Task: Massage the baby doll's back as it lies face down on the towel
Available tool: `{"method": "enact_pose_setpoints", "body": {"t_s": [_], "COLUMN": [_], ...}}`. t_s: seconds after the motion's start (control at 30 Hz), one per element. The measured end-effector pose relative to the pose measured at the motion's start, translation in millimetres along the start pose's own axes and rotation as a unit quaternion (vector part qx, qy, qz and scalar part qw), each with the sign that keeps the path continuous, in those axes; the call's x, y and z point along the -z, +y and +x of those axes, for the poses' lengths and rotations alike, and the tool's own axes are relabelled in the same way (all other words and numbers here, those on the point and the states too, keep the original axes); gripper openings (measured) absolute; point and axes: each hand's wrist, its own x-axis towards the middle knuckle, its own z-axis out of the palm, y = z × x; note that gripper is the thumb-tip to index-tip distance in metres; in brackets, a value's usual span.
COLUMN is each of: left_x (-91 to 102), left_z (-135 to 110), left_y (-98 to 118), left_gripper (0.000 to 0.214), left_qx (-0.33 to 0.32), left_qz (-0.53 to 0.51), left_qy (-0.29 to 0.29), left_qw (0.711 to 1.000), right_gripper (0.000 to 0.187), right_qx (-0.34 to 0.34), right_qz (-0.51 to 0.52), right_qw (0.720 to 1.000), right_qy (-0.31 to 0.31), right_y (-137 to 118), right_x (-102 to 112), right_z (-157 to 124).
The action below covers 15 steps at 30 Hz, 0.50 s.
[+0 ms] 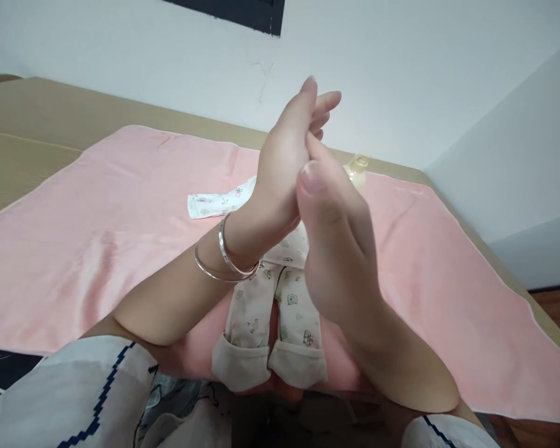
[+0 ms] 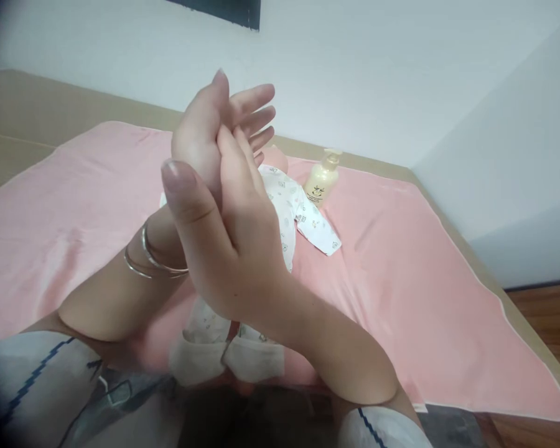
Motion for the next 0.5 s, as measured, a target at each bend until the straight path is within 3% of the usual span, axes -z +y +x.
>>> {"method": "enact_pose_setpoints", "body": {"t_s": [0.17,0.27,0.33,0.4,0.5], "left_x": [8.2,16.2,25.3,38.7,61.7], "left_z": [19,36,48,61,78], "left_y": [-4,-14,-34,-65,-117], "left_gripper": [0.053,0.054,0.049,0.035,0.022], "left_qx": [-0.050,-0.021,-0.007,-0.060,-0.094], "left_qz": [-0.061,-0.075,-0.015,0.121,0.187], "left_qy": [0.013,0.055,0.062,0.045,0.123], "left_qw": [0.997,0.995,0.998,0.990,0.970], "right_gripper": [0.023,0.021,0.026,0.036,0.046], "right_qx": [-0.042,-0.031,-0.039,-0.068,-0.101], "right_qz": [0.152,0.168,0.096,-0.021,-0.171], "right_qw": [0.984,0.980,0.988,0.992,0.980], "right_qy": [0.079,0.101,0.117,0.104,0.032], "right_y": [1,11,26,46,78], "right_x": [18,24,24,19,11], "right_z": [9,19,28,37,47]}}
